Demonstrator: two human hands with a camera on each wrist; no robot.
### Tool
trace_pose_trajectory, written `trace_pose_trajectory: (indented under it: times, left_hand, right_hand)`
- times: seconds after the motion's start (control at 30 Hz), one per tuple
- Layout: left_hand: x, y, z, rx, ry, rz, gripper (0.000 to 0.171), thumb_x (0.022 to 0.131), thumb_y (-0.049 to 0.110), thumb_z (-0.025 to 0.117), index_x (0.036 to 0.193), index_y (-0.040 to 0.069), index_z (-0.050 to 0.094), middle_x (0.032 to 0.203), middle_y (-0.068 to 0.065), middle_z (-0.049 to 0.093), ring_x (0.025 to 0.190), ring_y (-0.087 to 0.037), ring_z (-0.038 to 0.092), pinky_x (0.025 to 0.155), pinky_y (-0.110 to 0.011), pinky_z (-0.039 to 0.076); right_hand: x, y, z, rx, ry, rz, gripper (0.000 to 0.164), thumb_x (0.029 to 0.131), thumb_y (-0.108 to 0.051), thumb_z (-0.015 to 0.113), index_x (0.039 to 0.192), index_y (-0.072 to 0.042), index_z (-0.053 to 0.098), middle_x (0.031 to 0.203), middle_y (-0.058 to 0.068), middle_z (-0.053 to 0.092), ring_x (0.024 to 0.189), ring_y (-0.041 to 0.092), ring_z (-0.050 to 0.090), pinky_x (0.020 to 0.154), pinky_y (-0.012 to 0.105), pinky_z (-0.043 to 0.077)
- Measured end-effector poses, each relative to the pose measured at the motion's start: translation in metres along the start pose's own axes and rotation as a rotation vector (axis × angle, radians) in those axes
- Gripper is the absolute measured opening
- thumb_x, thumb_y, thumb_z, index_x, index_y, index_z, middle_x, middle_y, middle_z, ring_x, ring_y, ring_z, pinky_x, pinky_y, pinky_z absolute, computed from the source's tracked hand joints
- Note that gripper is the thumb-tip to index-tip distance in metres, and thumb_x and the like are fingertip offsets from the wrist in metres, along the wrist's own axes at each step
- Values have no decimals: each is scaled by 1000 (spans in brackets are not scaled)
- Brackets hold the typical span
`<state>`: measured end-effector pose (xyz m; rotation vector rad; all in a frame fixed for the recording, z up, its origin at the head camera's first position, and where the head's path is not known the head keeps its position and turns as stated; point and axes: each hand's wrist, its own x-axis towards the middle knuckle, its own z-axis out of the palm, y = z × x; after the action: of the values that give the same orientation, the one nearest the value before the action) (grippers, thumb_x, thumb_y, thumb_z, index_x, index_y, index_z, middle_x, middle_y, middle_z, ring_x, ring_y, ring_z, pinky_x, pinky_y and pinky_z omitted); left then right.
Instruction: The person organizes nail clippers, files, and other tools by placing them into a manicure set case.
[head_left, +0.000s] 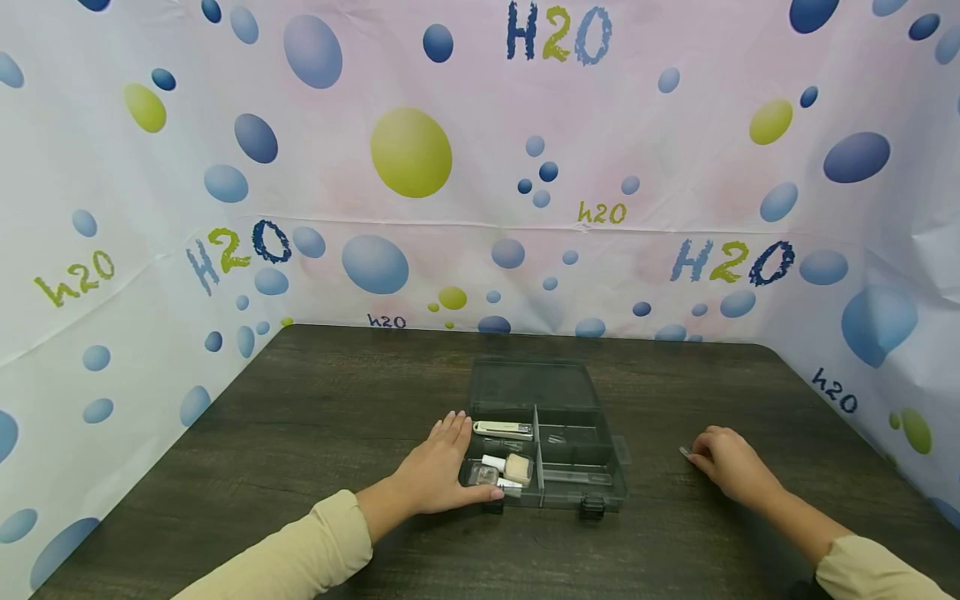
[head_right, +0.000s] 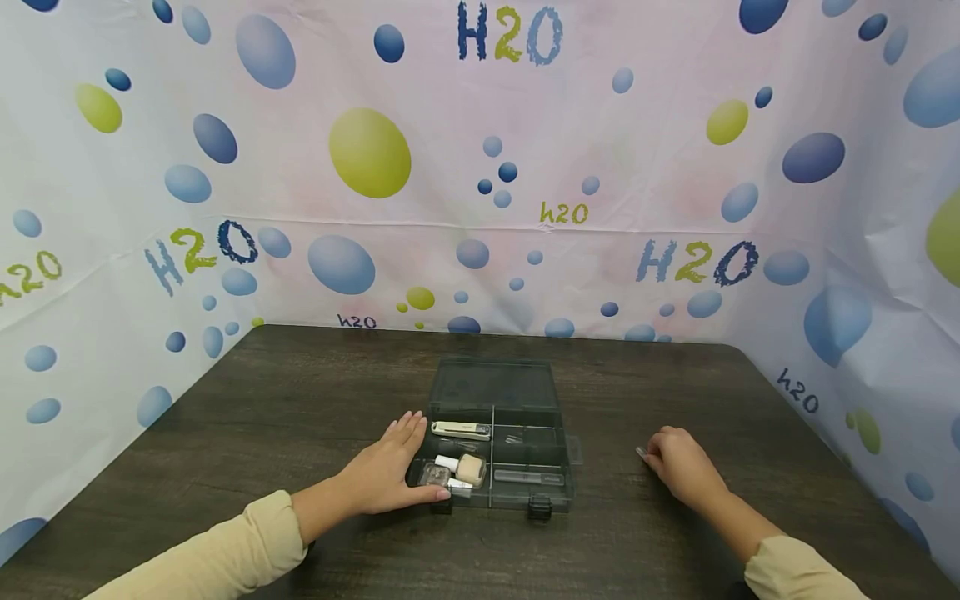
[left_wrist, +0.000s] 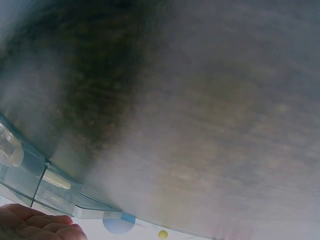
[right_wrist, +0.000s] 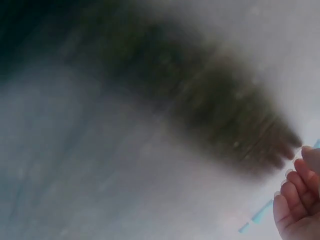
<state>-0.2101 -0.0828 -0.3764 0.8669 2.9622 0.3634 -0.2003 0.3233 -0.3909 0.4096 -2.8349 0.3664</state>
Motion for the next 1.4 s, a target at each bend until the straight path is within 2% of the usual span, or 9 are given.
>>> trace_pose_trajectory:
  times: [0.33, 0.57, 0.83, 0.97, 1.2, 1.4]
  left_hand:
    - [1, -1, 0, 10, 0, -1, 102, 79, 69, 52, 144, -5, 26, 150, -24, 24, 141, -37, 19, 114, -46, 24]
    - [0, 0, 0, 15, -1, -1, 102, 79, 70, 51, 144, -5, 26, 150, -24, 24, 141, -37, 19, 114, -46, 24]
    - [0, -1, -1, 8, 1, 1, 102, 79, 69, 52, 143, -6, 27, 150, -25, 24, 141, -38, 20, 114, -47, 24]
    - [0, -1, 0, 8, -1, 1, 103, 79, 70, 51, 144, -6, 26, 150, -24, 23, 141, -37, 20, 114, -47, 24]
    - [0, -2, 1, 9, 2, 10, 102, 80, 70, 51, 144, -6, 26, 150, -25, 23, 141, -38, 20, 114, -47, 24]
    - [0, -1, 0, 3, 1, 8, 102, 80, 69, 52, 143, -6, 26, 150, -25, 24, 141, -38, 20, 114, -46, 24]
  right_hand:
    - [1, -1, -1, 1, -1, 11, 6, 74, -2, 73, 70, -3, 68, 69, -1, 57, 61, 10, 51, 52, 24, 44]
    - [3, -2, -8, 45, 9, 34, 4, 75, -1, 72, 71, -1, 69, 70, 0, 58, 60, 9, 53, 50, 22, 45]
    - [5, -6, -13, 71, 19, 35, 5, 76, -2, 70, 72, -2, 69, 70, -1, 58, 58, 3, 50, 50, 19, 45]
    - [6, -9, -13, 90, 52, 43, 5, 77, -3, 69, 72, -2, 70, 70, -1, 59, 58, 1, 49, 50, 19, 44]
    - [6, -21, -12, 126, 127, 11, 4, 77, -3, 71, 73, -3, 70, 72, -1, 60, 58, 0, 48, 50, 20, 44]
    - [11, -38, -12, 174, 136, -13, 5, 78, -4, 71, 73, -5, 70, 73, -3, 60, 59, -2, 48, 51, 19, 45]
